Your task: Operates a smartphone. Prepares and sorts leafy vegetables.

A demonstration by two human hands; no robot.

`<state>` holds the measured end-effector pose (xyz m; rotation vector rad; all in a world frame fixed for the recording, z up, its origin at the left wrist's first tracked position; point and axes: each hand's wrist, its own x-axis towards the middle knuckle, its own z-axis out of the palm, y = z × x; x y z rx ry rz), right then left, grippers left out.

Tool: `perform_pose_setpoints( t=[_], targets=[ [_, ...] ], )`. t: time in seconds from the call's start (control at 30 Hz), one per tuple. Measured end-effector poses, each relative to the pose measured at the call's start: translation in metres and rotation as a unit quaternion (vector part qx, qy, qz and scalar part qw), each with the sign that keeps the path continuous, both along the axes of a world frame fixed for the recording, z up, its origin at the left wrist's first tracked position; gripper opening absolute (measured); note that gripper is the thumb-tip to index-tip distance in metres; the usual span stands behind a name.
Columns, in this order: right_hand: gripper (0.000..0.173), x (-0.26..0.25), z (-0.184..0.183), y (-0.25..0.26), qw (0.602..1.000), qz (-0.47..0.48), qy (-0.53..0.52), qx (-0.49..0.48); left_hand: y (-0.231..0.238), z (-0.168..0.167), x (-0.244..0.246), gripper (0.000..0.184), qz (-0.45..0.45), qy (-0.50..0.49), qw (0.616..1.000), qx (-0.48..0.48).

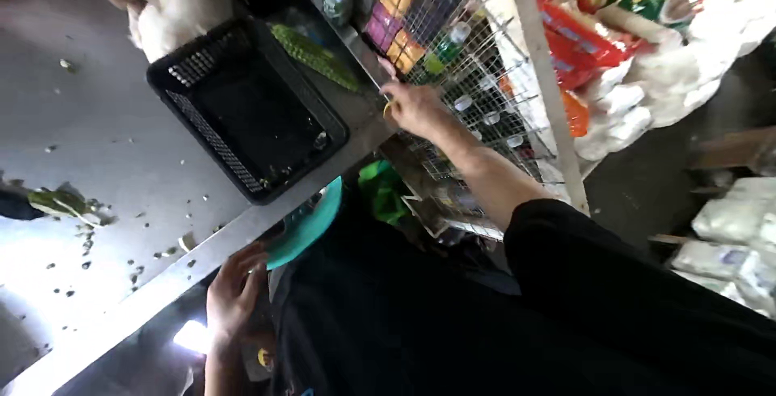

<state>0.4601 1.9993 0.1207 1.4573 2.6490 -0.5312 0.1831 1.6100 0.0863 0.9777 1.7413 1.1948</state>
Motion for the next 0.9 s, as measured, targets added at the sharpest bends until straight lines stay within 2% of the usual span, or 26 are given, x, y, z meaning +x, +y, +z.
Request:
perform_pose_setpoints(
  t=[0.1, 0.27, 0.33, 0.5, 0.63, 0.77, 0.83, 0.9],
  targets=[
    [0.040, 0.004, -0.027, 0.005, 0.996, -0.016, 0.038, 0.084, -0.005, 0.002, -0.005, 0.045, 0.009, 0.020, 1.000, 0.020],
    [0.047, 0.015, -0.087, -0.036, 0.992, 0.049, 0.039, 0.108, -0.018, 0.005, -0.012, 0.041, 0.061, 0.049, 0.997, -0.008],
    [0.049, 0.017, -0.094, -0.048, 0.994, 0.042, 0.044, 0.093, -0.028, 0.005, -0.016, 0.038, 0.088, 0.066, 0.993, -0.048],
    [0.061, 0.015, -0.072, -0.060, 0.998, 0.002, 0.047, 0.039, -0.051, 0.014, -0.033, 0.033, 0.168, 0.109, 0.954, -0.224],
    [0.046, 0.002, -0.055, -0.075, 0.996, -0.023, 0.079, 0.041, -0.085, 0.005, -0.071, 0.036, 0.260, 0.157, 0.920, -0.247],
    [0.036, -0.059, -0.017, -0.108, 0.978, -0.001, 0.200, 0.061, -0.128, -0.010, -0.154, 0.048, 0.402, 0.195, 0.860, -0.248],
    [0.037, -0.105, 0.002, -0.135, 0.965, 0.039, 0.254, 0.043, -0.139, -0.017, -0.196, 0.055, 0.421, 0.202, 0.844, -0.264],
    [0.037, -0.161, 0.013, -0.164, 0.953, 0.092, 0.288, -0.016, -0.137, -0.027, -0.233, 0.063, 0.422, 0.217, 0.828, -0.299]
  ],
)
